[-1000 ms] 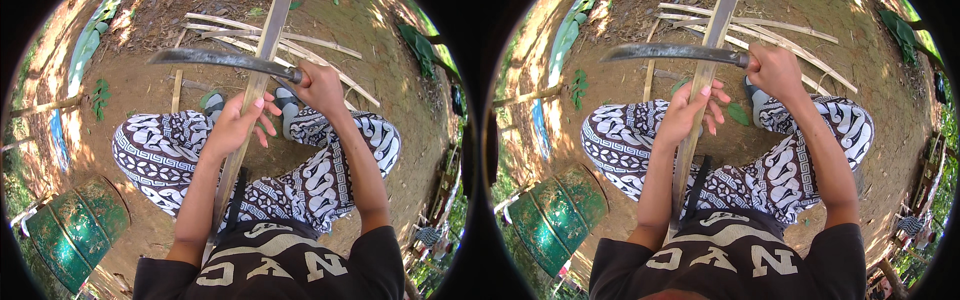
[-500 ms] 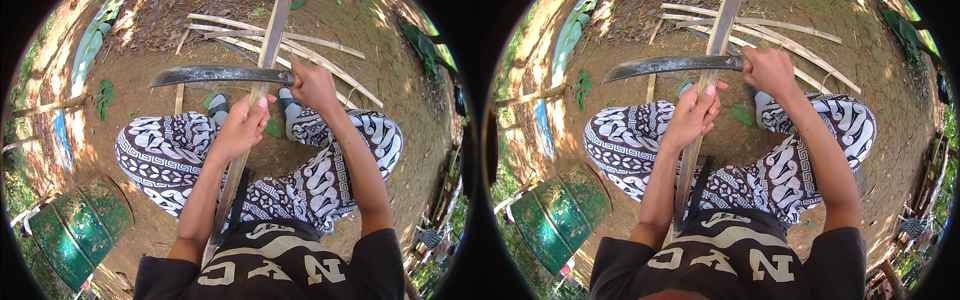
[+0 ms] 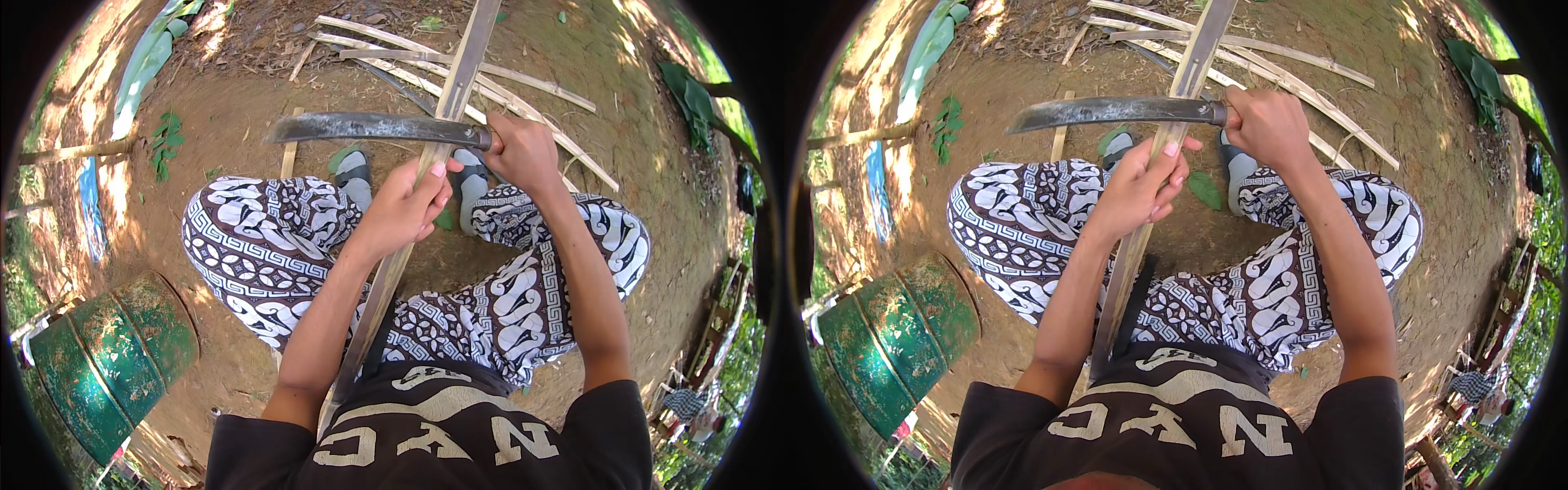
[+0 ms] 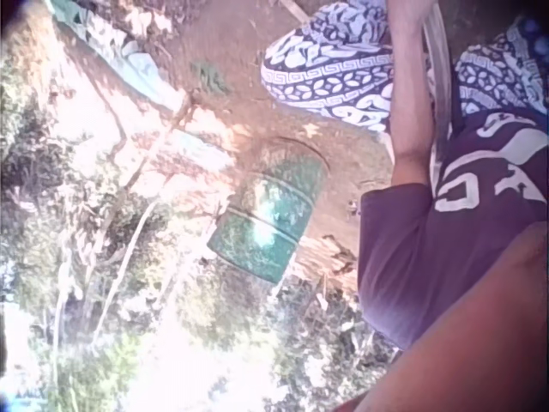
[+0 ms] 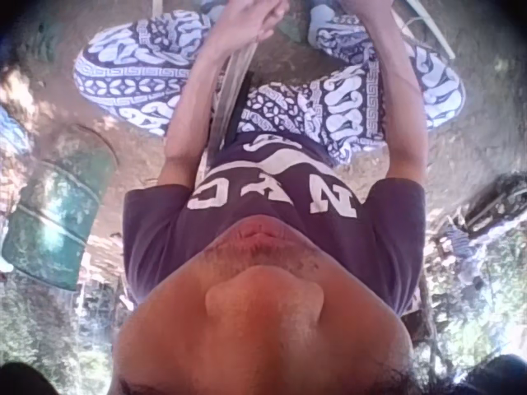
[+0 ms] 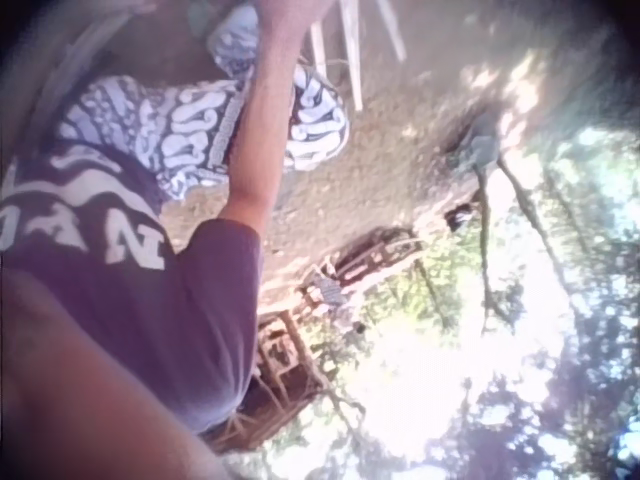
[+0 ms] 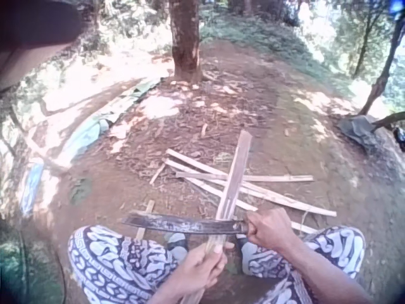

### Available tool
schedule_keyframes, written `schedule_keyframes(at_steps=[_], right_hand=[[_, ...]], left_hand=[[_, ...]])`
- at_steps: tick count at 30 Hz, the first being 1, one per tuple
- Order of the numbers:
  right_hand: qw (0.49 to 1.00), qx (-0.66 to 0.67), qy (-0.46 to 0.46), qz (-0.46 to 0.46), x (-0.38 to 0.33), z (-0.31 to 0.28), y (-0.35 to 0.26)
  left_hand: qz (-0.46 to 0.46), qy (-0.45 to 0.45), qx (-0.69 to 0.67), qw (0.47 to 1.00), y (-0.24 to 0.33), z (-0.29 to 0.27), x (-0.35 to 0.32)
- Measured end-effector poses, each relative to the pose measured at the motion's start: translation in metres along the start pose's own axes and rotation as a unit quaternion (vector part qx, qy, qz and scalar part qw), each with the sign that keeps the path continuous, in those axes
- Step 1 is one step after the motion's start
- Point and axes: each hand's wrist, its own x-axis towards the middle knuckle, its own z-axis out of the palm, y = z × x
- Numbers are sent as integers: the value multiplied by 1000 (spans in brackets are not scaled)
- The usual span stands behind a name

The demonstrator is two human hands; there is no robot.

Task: The person uses a large knife to scrape and shave a long strip of bamboo while holding it against their lap.

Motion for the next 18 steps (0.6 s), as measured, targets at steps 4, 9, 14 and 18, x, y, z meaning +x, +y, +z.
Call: schedule_keyframes(at_steps=[4, 9, 14, 18], right_hand=[[995, 2, 15, 96, 7, 1, 31], [995, -26, -3, 99, 3, -4, 28], [998, -13, 4, 56, -3, -11, 22], [990, -26, 11, 141, 4, -8, 43]], left_hand=[[-1, -10, 2, 1000, 0, 2, -7], [-5, -22, -17, 1000, -4, 5, 0], [-11, -34, 5, 999, -5, 6, -4], [-18, -38, -2, 999, -4, 5, -8]])
